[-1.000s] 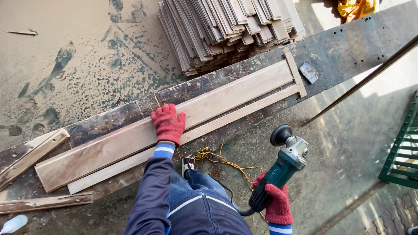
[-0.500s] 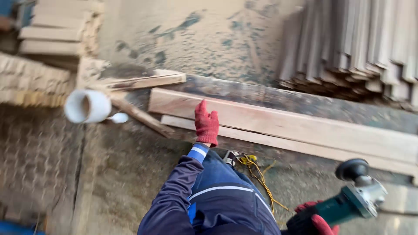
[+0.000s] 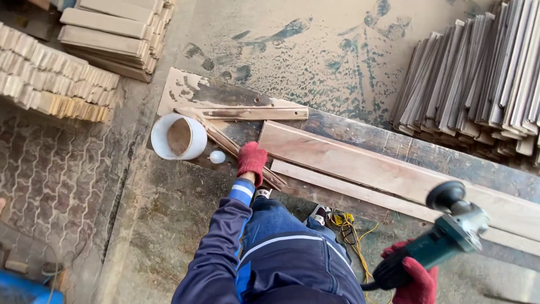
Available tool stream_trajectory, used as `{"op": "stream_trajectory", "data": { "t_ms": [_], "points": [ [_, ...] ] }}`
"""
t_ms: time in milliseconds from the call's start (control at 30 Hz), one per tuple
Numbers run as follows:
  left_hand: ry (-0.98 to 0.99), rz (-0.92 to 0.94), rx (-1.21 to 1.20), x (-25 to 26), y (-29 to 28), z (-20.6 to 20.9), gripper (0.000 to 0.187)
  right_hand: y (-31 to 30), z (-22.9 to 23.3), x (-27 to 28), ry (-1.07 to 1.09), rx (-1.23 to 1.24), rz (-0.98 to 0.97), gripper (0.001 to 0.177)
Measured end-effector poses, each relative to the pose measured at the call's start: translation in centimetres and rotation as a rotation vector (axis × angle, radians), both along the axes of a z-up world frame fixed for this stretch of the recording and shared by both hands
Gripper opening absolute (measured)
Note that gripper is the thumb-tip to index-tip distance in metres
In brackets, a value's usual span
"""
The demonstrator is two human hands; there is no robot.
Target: The person sands a long piece of wood using an angle grinder equipped with a sanding disc.
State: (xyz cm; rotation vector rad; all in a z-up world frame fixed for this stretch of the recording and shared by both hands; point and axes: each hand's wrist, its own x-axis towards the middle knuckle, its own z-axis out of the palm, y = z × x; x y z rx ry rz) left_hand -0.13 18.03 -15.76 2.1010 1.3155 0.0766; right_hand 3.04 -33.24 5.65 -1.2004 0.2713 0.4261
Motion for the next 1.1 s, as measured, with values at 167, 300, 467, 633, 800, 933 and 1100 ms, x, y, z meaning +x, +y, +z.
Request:
{"op": "stream_trajectory", "data": {
  "t_ms": [167,300,467,633,800,933,1100],
  "points": [
    [-0.099,-0.054,-0.280,-0.9,-1.7,9.1,0.047,9.2,-0.4,-0.8,0.085,-0.024,0.113,0.060],
    [-0.296,-0.144,-0.660,-1.4,-8.5,17.4,0.101,14.3,-0.3,-0.3,0.148,-0.160,0.317,0.047],
    [-0.515,-0.283,-1.270,1.9,-18.0,15.2,0.087,18.9,-1.0,0.0,0.185,-0.344,0.407,0.056],
    [-0.506,-0.068,-1.285,3.9,-18.8,15.7,0.063,19.3,-1.7,-0.3,0.173,-0.405,0.435,0.060],
    [-0.473,-0.103,-1.276,5.6,-22.8,12.4,0.061,16.2,-2.5,-0.2,0.235,-0.368,0.370,0.058],
    [-0.420,-0.142,-1.327,6.8,-24.8,11.2,0.062,13.9,-4.5,-0.1,0.226,-0.361,0.326,0.058],
    [-0.359,-0.228,-1.328,7.2,-25.1,11.6,0.065,13.8,-3.6,0.2,0.193,-0.426,0.295,0.058]
  ]
}}
